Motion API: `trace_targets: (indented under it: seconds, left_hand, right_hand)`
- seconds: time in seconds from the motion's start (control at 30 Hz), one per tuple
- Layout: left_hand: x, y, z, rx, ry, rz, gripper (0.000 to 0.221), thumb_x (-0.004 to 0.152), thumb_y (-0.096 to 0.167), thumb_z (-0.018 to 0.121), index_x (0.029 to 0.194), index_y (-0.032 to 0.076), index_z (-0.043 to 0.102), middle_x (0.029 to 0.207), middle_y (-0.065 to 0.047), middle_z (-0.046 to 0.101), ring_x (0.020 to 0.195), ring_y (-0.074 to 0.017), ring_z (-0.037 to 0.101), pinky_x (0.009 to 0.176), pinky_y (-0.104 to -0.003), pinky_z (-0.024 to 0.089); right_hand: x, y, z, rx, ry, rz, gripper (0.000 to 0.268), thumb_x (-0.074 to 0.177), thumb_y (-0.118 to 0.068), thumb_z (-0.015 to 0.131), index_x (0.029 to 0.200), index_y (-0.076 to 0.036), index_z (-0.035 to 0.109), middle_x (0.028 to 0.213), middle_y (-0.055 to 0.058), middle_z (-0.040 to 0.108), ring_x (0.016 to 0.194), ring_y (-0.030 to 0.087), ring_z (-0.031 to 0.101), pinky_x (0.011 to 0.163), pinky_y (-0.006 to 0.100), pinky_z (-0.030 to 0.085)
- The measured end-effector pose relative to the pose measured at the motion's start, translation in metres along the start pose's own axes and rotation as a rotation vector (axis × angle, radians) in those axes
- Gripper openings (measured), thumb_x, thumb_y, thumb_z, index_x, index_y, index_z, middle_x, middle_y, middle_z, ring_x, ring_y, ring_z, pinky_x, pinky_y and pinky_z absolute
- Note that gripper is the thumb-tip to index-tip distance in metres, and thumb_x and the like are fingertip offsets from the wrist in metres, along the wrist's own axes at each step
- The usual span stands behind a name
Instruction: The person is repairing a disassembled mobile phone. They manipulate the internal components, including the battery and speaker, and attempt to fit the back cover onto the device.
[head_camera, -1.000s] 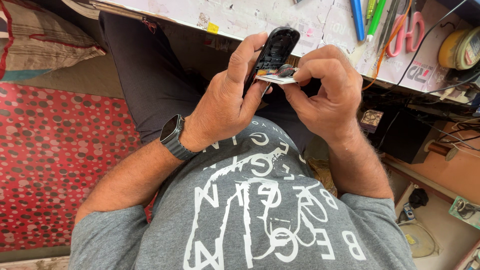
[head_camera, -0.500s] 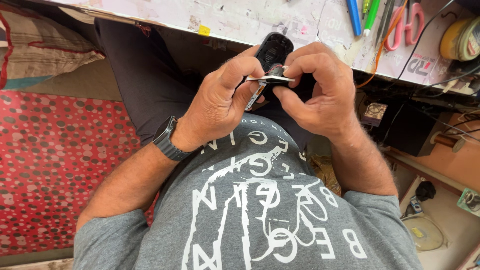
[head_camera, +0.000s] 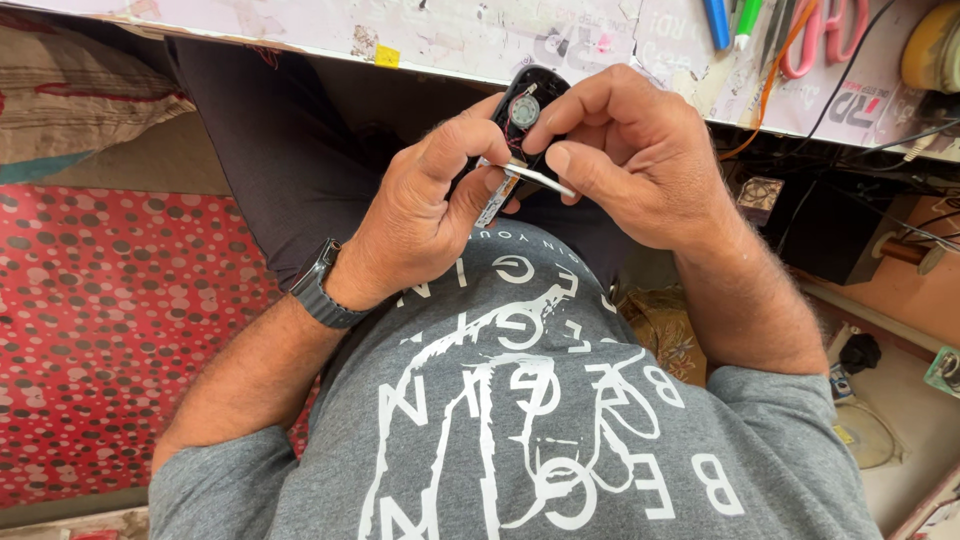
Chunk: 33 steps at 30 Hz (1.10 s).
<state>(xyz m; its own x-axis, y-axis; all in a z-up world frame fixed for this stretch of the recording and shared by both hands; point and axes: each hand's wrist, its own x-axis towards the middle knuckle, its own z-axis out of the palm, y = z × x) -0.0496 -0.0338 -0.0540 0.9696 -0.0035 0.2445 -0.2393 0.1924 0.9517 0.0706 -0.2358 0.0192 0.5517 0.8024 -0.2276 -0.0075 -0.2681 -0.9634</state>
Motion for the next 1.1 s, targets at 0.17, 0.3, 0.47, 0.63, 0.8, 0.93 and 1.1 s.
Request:
trace_targets:
  seconds: [0.17, 0.3, 0.47, 0.63, 0.8, 0.93, 1.1]
  left_hand:
    - [-0.003, -0.003, -0.001, -0.074, 0.03, -0.049, 0.011, 0.116, 0.004, 0.057, 0.122, 0.007, 0.048, 0.138, -0.016, 0.06, 0.091, -0.0129, 0.074, 0.076, -0.024, 0.067]
    - [-0.004, -0.005, -0.002, -0.077, 0.017, -0.055, 0.019, 0.114, -0.002, 0.056, 0.127, 0.007, 0.044, 0.132, -0.014, 0.06, 0.091, -0.0129, 0.074, 0.072, -0.022, 0.065]
    - [-0.011, -0.004, -0.005, -0.201, -0.025, -0.209, 0.034, 0.111, 0.007, 0.052, 0.139, 0.003, 0.033, 0.126, -0.014, 0.061, 0.098, -0.0122, 0.072, 0.08, -0.023, 0.063]
    - [-0.015, -0.002, -0.004, -0.403, -0.017, -0.145, 0.073, 0.115, 0.049, 0.055, 0.155, 0.001, 0.017, 0.148, -0.019, 0.052, 0.125, -0.0151, 0.055, 0.108, -0.027, 0.05]
    - [-0.014, -0.001, 0.0, -0.462, 0.022, -0.093, 0.088, 0.111, 0.06, 0.053, 0.158, 0.001, 0.008, 0.155, -0.021, 0.044, 0.137, -0.0175, 0.047, 0.121, -0.028, 0.042]
    - [-0.016, -0.005, 0.0, -0.477, 0.031, -0.112, 0.087, 0.114, 0.059, 0.053, 0.161, 0.001, 0.008, 0.151, -0.018, 0.047, 0.133, -0.0175, 0.05, 0.117, -0.028, 0.041]
    - [-0.013, -0.006, 0.0, -0.502, 0.05, -0.124, 0.068, 0.118, 0.031, 0.055, 0.161, 0.003, 0.011, 0.15, -0.016, 0.049, 0.131, -0.0167, 0.053, 0.116, -0.027, 0.045]
  right_hand:
    - [-0.002, -0.005, -0.002, 0.102, 0.054, 0.073, 0.017, 0.102, -0.005, 0.056, 0.116, 0.004, 0.058, 0.113, 0.011, 0.069, 0.079, 0.006, 0.064, 0.073, 0.02, 0.055]
    - [-0.005, -0.007, -0.001, 0.112, -0.025, -0.028, 0.029, 0.101, -0.009, 0.069, 0.125, 0.004, 0.059, 0.114, 0.008, 0.068, 0.085, 0.007, 0.063, 0.074, 0.02, 0.053]
    - [-0.005, -0.006, 0.009, -0.284, 0.017, -0.191, 0.034, 0.092, -0.006, 0.081, 0.121, 0.0, 0.063, 0.111, 0.009, 0.067, 0.08, 0.009, 0.064, 0.069, 0.021, 0.054]
    - [-0.004, -0.008, 0.023, -0.553, 0.083, -0.324, 0.029, 0.09, -0.002, 0.086, 0.112, -0.003, 0.067, 0.107, 0.011, 0.068, 0.077, 0.013, 0.065, 0.067, 0.023, 0.054]
    - [0.001, -0.001, 0.039, -0.687, 0.122, -0.539, 0.032, 0.089, -0.009, 0.093, 0.109, -0.002, 0.068, 0.105, 0.012, 0.066, 0.086, 0.02, 0.068, 0.067, 0.029, 0.057]
    - [0.006, 0.007, 0.048, -0.779, 0.129, -0.641, 0.04, 0.083, -0.02, 0.097, 0.103, -0.001, 0.069, 0.097, 0.012, 0.065, 0.077, 0.02, 0.064, 0.063, 0.034, 0.053]
    - [0.007, -0.001, 0.042, -0.866, 0.122, -0.743, 0.048, 0.07, -0.032, 0.097, 0.095, 0.0, 0.07, 0.085, 0.011, 0.064, 0.066, 0.024, 0.061, 0.054, 0.038, 0.048]
